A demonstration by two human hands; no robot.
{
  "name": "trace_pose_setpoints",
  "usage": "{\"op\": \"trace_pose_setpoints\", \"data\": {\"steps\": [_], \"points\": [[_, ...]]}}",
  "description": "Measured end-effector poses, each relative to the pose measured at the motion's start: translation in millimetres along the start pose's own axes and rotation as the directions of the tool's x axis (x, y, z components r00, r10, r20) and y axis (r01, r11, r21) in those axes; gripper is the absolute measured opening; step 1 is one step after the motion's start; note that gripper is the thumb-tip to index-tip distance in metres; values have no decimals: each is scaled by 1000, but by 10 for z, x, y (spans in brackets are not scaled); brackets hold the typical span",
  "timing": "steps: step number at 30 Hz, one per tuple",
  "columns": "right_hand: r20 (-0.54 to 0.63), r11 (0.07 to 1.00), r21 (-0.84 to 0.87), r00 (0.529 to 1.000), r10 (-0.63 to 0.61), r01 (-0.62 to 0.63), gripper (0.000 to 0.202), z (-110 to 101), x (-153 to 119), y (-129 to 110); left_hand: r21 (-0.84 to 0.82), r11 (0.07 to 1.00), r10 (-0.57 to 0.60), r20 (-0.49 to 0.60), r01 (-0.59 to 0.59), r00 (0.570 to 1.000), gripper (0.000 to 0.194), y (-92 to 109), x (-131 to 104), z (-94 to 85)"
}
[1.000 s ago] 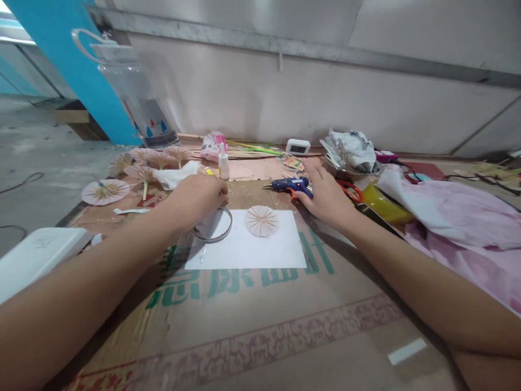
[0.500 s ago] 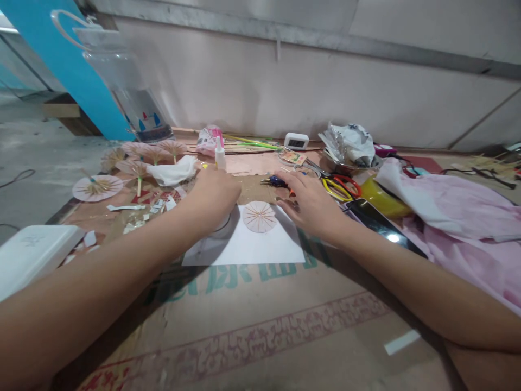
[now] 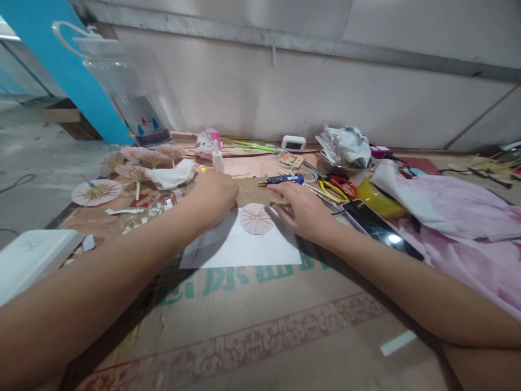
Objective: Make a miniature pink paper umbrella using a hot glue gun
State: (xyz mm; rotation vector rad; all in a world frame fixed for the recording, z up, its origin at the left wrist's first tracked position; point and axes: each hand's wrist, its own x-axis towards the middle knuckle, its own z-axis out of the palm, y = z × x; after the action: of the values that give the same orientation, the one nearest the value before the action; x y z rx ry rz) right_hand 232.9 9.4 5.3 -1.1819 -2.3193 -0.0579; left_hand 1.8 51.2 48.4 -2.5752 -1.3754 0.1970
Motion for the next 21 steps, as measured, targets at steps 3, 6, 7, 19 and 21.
{"op": "trace_pose_setpoints", "data": {"steps": [3,6,7,19,21], "points": [[11,999,33,1000,-9,8,37,1,1,-2,-15,999,50,-88,-51,995,22,-46,-26,66],[22,997,74,1000,-7,6,33,-16,2,-11,-72,996,33,-223,-50,974,20,-46,-35,109],[21,995,102,1000,-3,1,31,-31,3,-25,-138,989,9,-265,-47,964,19,-23,-47,108],[202,541,769,933,298,-339,19,-65,9,-360,-818,543,-112,-291,-187,950,19,423,-222,157],[209,504,792,928,308,-345,21,-29,0,-357,-830,519,-105,-302,-207,947,19,430,-208,201]]}}
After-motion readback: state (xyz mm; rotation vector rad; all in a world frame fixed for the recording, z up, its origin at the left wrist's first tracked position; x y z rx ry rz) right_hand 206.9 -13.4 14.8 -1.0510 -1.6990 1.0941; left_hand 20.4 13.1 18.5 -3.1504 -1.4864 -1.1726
